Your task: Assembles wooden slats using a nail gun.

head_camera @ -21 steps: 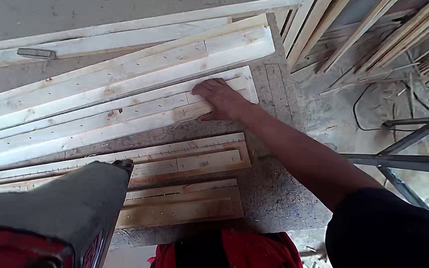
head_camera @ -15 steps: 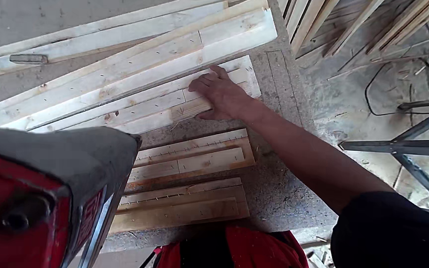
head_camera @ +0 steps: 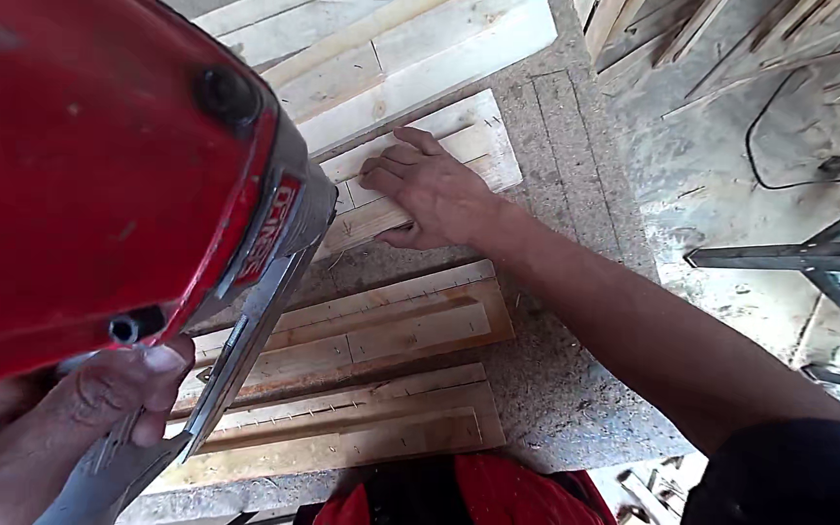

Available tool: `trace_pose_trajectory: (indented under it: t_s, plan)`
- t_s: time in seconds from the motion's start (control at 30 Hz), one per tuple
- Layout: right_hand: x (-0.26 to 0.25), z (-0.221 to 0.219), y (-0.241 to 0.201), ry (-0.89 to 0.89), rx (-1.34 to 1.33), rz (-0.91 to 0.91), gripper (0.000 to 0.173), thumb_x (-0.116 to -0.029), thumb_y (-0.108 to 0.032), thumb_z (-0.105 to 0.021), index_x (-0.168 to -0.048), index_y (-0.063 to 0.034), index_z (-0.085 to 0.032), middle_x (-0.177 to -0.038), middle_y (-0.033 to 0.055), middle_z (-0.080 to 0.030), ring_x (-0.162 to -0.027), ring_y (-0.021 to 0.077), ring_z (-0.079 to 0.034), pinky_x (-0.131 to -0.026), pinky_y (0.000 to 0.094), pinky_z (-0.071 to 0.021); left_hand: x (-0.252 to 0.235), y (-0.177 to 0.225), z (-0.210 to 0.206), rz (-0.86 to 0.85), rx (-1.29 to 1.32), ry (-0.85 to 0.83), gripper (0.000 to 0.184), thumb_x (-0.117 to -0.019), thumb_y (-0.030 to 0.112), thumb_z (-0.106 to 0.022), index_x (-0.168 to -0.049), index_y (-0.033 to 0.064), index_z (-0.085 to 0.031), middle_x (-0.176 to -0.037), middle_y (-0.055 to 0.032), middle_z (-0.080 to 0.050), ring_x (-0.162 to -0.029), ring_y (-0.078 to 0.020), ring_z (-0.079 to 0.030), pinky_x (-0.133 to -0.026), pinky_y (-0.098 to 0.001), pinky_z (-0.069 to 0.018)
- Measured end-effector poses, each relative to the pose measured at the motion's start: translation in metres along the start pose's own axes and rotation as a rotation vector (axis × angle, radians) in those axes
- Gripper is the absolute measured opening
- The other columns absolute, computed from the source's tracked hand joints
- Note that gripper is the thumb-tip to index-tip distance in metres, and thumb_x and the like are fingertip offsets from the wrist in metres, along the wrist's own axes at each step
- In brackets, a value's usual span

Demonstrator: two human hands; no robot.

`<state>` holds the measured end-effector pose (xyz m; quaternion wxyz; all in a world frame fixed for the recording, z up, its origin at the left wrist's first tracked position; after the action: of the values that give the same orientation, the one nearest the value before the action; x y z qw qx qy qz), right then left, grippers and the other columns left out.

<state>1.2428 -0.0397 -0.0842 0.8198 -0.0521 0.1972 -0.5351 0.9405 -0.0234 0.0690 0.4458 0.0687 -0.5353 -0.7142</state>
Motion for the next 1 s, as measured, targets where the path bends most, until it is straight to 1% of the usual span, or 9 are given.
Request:
trace_pose_trajectory:
  t_s: [0.13, 0.2, 0.3, 0.43, 0.57, 0.63, 0.8, 0.9, 1.0]
  plan:
    - [0.0, 0.0, -0.002, 0.005, 0.021, 0.027, 0.067, -0.0856, -0.063, -0.066, -0.127, -0.01, -0.062, -0.131, 0.0081, -0.065, -0.128, 0.0276, -0.058, -0.125, 0.0493, -0.0235, -0.012, -0.003, 0.002, 0.021, 0.03, 0.026, 0.014, -0.0994, 0.03, -0.064, -0.101, 0.0158, -0.064, -0.067, -0.0059, -0.061, -0.047, -0.0181, -0.059, -0.046, -0.0312, -0.0559]
    - [0.001, 0.0, -0.002, 0.011, 0.016, 0.036, 0.067, -0.0858, -0.063, -0.066, -0.126, -0.0092, -0.062, -0.13, 0.009, -0.065, -0.128, 0.0286, -0.058, -0.125, 0.0482, -0.0243, -0.014, -0.002, 0.002, 0.035, 0.023, 0.025, 0.015, -0.1, 0.03, -0.063, -0.101, 0.0151, -0.065, -0.067, -0.0061, -0.062, -0.048, -0.0181, -0.061, -0.047, -0.0311, -0.0565]
    - [0.0, 0.002, -0.001, 0.025, 0.007, 0.052, 0.065, -0.0866, -0.061, -0.067, -0.125, -0.0084, -0.062, -0.128, 0.0108, -0.066, -0.129, 0.0297, -0.057, -0.126, 0.0479, -0.0229, -0.021, 0.004, 0.0, 0.065, 0.047, -0.005, 0.018, -0.1017, 0.031, -0.06, -0.098, 0.0145, -0.065, -0.067, -0.0058, -0.062, -0.049, -0.0185, -0.062, -0.047, -0.0311, -0.0571]
    - [0.001, 0.004, -0.002, 0.041, -0.002, 0.034, 0.072, -0.0842, -0.061, -0.07, -0.132, -0.0079, -0.057, -0.123, 0.0103, -0.068, -0.128, 0.03, -0.059, -0.127, 0.0473, -0.0221, -0.032, 0.013, -0.004, 0.07, 0.096, -0.049, 0.022, -0.1038, 0.033, -0.055, -0.101, 0.0132, -0.065, -0.07, -0.0083, -0.061, -0.049, -0.0218, -0.062, -0.046, -0.0337, -0.0577]
    - [0.002, 0.005, -0.004, 0.059, -0.032, 0.003, 0.077, -0.0823, -0.058, -0.074, -0.136, -0.0063, -0.053, -0.119, 0.0114, -0.068, -0.127, 0.0308, -0.059, -0.126, 0.0437, -0.0257, -0.045, 0.023, -0.005, 0.068, 0.103, -0.05, 0.022, -0.1042, 0.029, -0.052, -0.106, 0.0114, -0.064, -0.072, -0.0106, -0.062, -0.05, -0.0249, -0.063, -0.047, -0.0376, -0.0593]
    - [0.002, 0.006, -0.004, 0.061, -0.05, 0.001, 0.078, -0.0817, -0.057, -0.075, -0.137, -0.0065, -0.052, -0.12, 0.0113, -0.068, -0.129, 0.0306, -0.058, -0.126, 0.043, -0.026, -0.051, 0.024, -0.003, 0.071, 0.101, -0.046, 0.021, -0.1039, 0.026, -0.05, -0.106, 0.0106, -0.064, -0.07, -0.0107, -0.061, -0.048, -0.0251, -0.062, -0.047, -0.0379, -0.0593]
    - [0.001, 0.005, -0.002, 0.048, -0.076, 0.005, 0.077, -0.08, -0.055, -0.078, -0.135, -0.0072, -0.053, -0.118, 0.0102, -0.068, -0.129, 0.0291, -0.058, -0.127, 0.0425, -0.0251, -0.062, 0.03, -0.008, 0.113, 0.119, -0.076, 0.023, -0.1033, 0.031, -0.051, -0.103, 0.0119, -0.063, -0.066, -0.0094, -0.06, -0.046, -0.0238, -0.062, -0.045, -0.0366, -0.0583]
    - [0.001, 0.004, -0.002, 0.054, -0.078, 0.01, 0.076, -0.0792, -0.054, -0.078, -0.134, -0.0074, -0.053, -0.12, 0.0116, -0.068, -0.133, 0.0321, -0.055, -0.127, 0.0431, -0.0253, -0.066, 0.032, -0.011, 0.115, 0.13, -0.097, 0.022, -0.104, 0.03, -0.05, -0.104, 0.0123, -0.063, -0.066, -0.0093, -0.059, -0.046, -0.0236, -0.062, -0.044, -0.0368, -0.0583]
    - [0.002, 0.005, -0.001, 0.069, -0.082, 0.016, 0.076, -0.0783, -0.055, -0.079, -0.132, -0.0072, -0.053, -0.118, 0.0109, -0.068, -0.132, 0.0311, -0.056, -0.127, 0.0428, -0.0253, -0.068, 0.031, -0.013, 0.091, 0.159, -0.134, 0.023, -0.1047, 0.031, -0.05, -0.106, 0.012, -0.064, -0.066, -0.0091, -0.059, -0.047, -0.0237, -0.062, -0.044, -0.0373, -0.0586]
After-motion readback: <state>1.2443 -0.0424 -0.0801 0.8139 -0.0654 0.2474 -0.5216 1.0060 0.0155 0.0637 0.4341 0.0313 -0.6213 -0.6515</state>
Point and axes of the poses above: each hand's wrist, its own x-axis away from the middle knuckle, its own z-axis out of the back of the hand, y = z × x, the point moved 7 cm from there along -x, towards the middle knuckle
